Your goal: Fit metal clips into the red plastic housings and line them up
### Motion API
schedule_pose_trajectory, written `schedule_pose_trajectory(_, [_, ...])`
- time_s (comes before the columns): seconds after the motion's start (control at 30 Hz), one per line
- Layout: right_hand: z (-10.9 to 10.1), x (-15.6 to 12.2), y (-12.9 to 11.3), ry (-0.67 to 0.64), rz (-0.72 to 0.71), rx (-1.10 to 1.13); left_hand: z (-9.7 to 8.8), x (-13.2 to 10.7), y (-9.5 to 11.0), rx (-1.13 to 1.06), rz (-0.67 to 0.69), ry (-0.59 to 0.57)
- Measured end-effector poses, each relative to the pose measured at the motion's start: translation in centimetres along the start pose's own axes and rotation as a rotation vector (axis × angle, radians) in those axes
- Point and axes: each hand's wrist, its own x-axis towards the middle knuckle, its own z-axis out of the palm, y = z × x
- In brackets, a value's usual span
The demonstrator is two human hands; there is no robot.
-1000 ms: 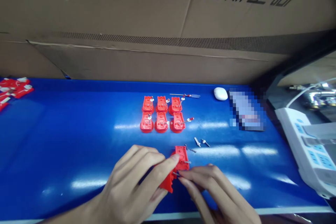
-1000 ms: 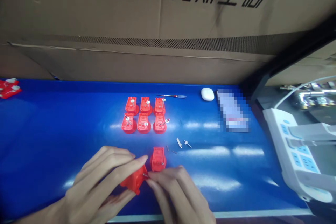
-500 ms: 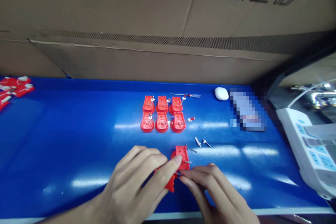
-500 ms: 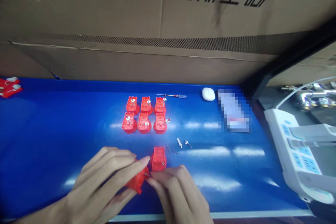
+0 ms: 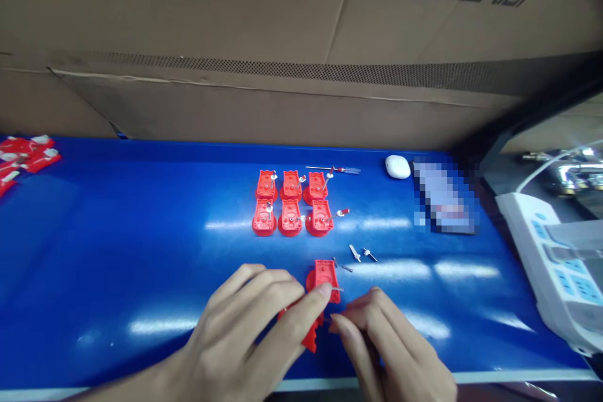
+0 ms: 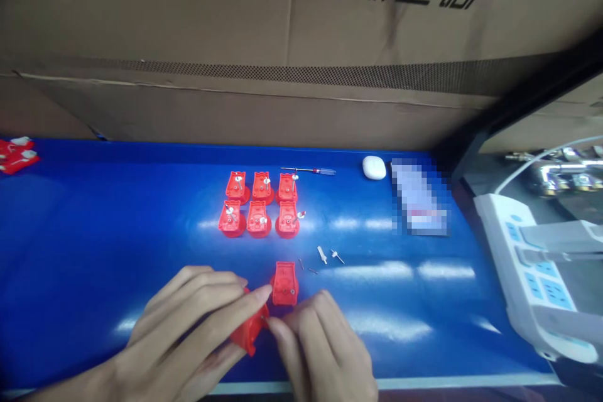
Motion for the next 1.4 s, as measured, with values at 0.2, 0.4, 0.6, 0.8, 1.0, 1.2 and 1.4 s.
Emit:
schedule_pose_trajectory(0.2, [0.0, 0.1, 0.1, -0.002, -0.033, -0.023, -0.8, 0.2, 0.5, -0.023, -0.113, -0.089])
schedule_pose_trajectory(0.4, [0.2, 0.3, -0.1, 0.058, -0.052, -0.107, -0.3, -0.2, 1.0, -0.163, -0.284, -0.076])
schedule_pose_trajectory(0.6, [-0.7, -0.1, -0.2, 0.042, -0.042, -0.093, 1.1, -0.6, 0.2, -0.308, -0.526, -0.100])
schedule_pose_trajectory(0.8, [-2.1, 0.4, 1.8, 0.064, 0.038, -0.042, 1.3, -0.4, -1.2, -0.280, -0.569, -0.111])
schedule_pose_trajectory(1.0, [-1.7, 1.2, 4.8, -0.271, 0.073, -0.056, 1.5, 0.4, -2.0, -0.270, -0.629, -0.215])
schedule_pose_trajectory(1.2, [-0.9, 0.5, 5.4, -0.317, 0.102, 0.033, 1.8, 0.6, -2.6, -0.286, -0.621, -0.245])
schedule_pose_trajectory(1.4, [-0.8, 0.9, 5.4, -0.308, 0.106, 0.027, 1.7, 0.4, -2.8, -0.255, -0.578, -0.236])
